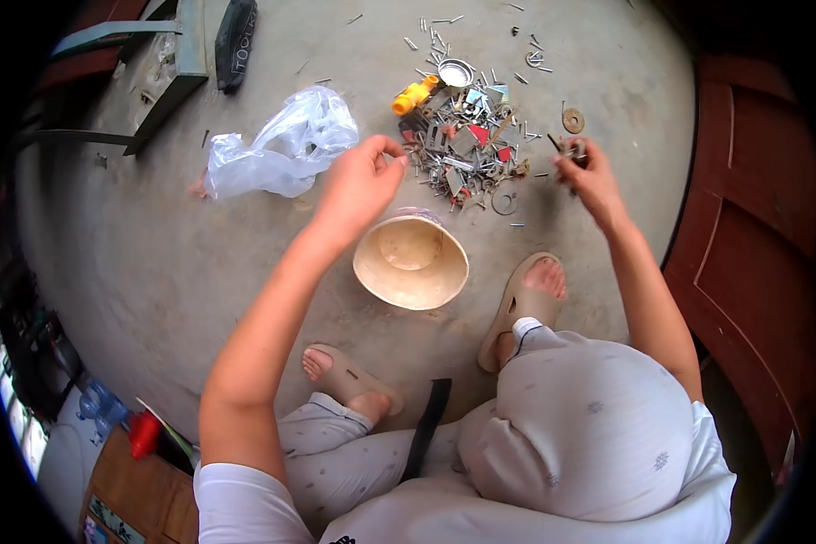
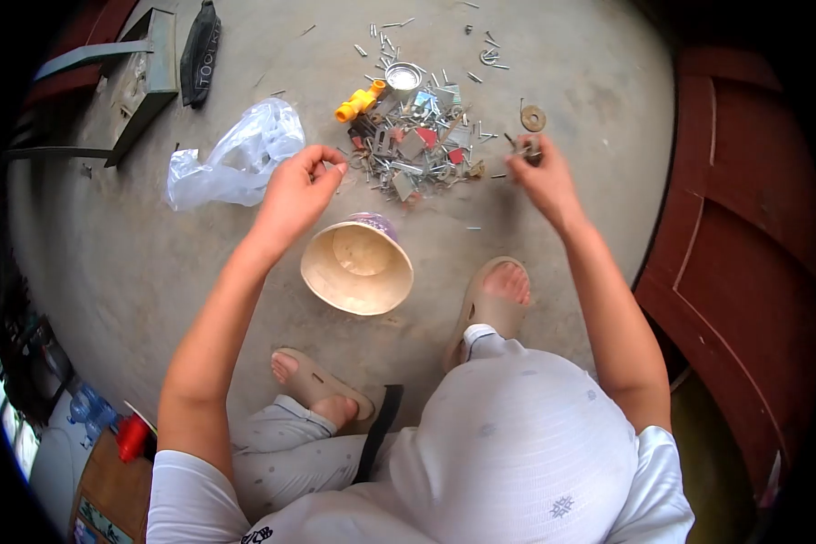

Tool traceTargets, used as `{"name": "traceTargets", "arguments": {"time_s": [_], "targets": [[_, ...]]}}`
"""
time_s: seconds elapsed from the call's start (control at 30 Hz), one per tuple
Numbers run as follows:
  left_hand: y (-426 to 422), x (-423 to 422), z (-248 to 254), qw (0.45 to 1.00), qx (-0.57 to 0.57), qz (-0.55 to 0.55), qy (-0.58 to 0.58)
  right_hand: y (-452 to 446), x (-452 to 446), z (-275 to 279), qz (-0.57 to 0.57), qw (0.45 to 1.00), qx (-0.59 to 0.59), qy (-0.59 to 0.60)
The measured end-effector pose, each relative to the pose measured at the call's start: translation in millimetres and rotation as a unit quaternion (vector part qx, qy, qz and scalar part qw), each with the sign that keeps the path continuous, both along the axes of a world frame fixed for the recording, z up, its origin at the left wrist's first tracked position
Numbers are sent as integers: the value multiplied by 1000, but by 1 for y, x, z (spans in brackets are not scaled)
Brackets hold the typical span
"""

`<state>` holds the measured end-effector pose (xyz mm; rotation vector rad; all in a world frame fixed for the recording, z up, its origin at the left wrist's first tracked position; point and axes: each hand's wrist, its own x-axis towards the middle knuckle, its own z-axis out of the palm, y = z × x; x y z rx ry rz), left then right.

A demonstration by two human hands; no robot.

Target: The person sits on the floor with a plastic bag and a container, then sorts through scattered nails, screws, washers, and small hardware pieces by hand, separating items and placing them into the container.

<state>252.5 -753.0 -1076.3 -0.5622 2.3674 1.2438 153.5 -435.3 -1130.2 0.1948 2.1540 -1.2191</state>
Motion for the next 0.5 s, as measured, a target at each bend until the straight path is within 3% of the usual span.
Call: {"name": "traceTargets", "arguments": {"time_s": [0.07,0.13,0.23,0.37,0.43,0.5], "targets": [[-3,-1,-11,1000,-5,-2,-10,25,-20,-24,57,961,162,219],[-1,-4,-25,1000,-20,-13,-9,22,-37,-6,47,937,265,225],[19,-18,-37,998,-61,-33,-12,33,-55,-20,41,905,330,265],[37,-39,-44,986,-152,-37,-54,46,-62,-40,59,900,329,280],[36,-41,-49,989,-137,-42,-49,43,-58,-39,54,908,318,266],[32,-40,-52,995,-85,-29,-44,38,-49,-36,62,868,356,341]]}}
